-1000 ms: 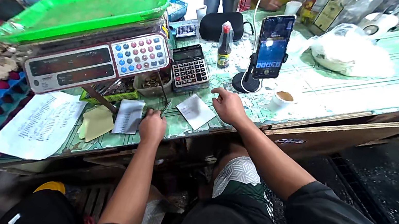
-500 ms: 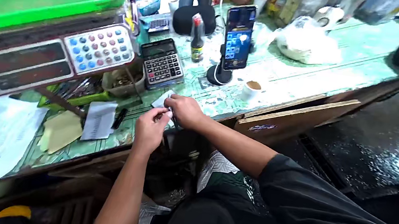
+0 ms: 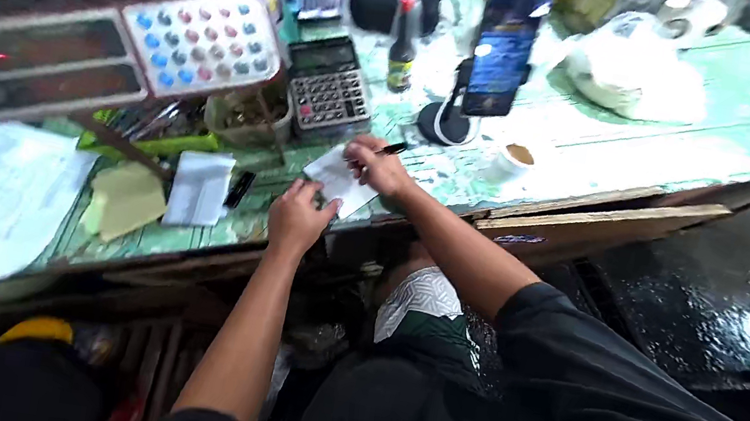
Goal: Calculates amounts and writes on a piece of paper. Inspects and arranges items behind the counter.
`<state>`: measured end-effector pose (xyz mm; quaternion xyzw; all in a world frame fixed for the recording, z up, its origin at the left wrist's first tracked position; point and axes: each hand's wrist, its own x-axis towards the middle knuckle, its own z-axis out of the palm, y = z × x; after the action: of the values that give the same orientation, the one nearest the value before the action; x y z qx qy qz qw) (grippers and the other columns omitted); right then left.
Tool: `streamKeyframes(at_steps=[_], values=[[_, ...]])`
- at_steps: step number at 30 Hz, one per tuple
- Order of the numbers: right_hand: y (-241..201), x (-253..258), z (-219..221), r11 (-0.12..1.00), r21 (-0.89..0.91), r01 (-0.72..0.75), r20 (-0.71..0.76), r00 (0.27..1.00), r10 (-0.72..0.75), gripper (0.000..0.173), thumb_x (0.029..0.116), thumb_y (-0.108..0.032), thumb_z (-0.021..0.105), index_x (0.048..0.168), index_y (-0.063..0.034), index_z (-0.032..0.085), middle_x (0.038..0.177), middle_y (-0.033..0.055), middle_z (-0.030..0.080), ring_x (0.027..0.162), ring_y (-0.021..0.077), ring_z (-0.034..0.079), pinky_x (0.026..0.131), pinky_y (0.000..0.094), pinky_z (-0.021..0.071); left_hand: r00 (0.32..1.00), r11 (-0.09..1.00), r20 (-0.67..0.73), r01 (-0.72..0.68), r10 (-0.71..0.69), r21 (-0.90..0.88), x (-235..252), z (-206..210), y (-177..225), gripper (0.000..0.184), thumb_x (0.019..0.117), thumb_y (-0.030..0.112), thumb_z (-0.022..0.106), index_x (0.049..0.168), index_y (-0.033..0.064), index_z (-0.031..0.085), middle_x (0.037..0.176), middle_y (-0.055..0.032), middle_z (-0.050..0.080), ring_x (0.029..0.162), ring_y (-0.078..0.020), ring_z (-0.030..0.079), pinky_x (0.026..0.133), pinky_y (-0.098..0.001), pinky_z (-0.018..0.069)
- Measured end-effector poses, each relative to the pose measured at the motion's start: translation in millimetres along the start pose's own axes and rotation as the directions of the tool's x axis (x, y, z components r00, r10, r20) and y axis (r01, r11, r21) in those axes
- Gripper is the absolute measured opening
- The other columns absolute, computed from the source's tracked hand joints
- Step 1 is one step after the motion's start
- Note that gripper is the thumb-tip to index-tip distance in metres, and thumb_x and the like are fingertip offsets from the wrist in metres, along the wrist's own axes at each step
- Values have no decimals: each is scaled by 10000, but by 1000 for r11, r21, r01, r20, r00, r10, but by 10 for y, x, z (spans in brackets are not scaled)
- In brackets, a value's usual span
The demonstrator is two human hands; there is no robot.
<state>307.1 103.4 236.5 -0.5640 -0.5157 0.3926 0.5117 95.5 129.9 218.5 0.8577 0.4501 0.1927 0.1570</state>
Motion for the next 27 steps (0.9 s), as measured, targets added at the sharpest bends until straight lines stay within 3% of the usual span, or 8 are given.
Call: streamKeyframes(at_steps=[3,7,10,16,21,27], values=[[86,78,55,996,-59,61,-35,997,-64,430,1075,-216,323,940,-42,692,747,41,661,566,114,587,513,313,508,998,999,-47,-41,41,-8,33,45,-54,456,900,478,756,1174,114,747,1111,-108,715,890,-292,704,788,-555,584],[79,120,113,935,-329,131,6,991,-136,239,961,-136,501,799,-75,666,713,43,628,685,161,612,646,430,501,996,998,-63,-59,58,-11,39,69,-76,456,898,502,749,1156,127,753,1052,-82,713,835,-264,687,745,-522,584],[97,158,126,917,-377,131,5,990,-139,225,935,-139,538,731,-99,623,642,27,575,618,158,572,577,429,454,996,998,-62,-58,57,-12,41,74,-78,464,904,518,734,1165,135,752,1061,-73,710,838,-252,685,749,-514,583],[60,109,167,902,-417,112,28,994,-110,214,929,-152,560,740,-106,650,629,21,594,600,150,588,567,428,468,995,998,-75,-59,59,-4,45,83,-74,445,892,509,755,1141,140,759,1039,-66,701,794,-235,670,718,-493,581],[23,133,184,883,-470,-9,-104,993,-46,240,979,-175,528,774,-104,629,646,48,567,636,203,586,592,470,461,998,999,-51,-43,43,10,58,102,-86,466,893,527,747,1163,147,755,1059,-62,702,820,-232,685,733,-494,589],[75,197,69,954,-299,10,-105,994,-43,240,965,-141,531,751,-84,624,611,24,547,563,150,543,540,388,443,997,999,-58,-48,47,-4,46,75,-58,451,901,508,747,1157,135,756,1091,-75,711,857,-256,698,756,-513,589]])
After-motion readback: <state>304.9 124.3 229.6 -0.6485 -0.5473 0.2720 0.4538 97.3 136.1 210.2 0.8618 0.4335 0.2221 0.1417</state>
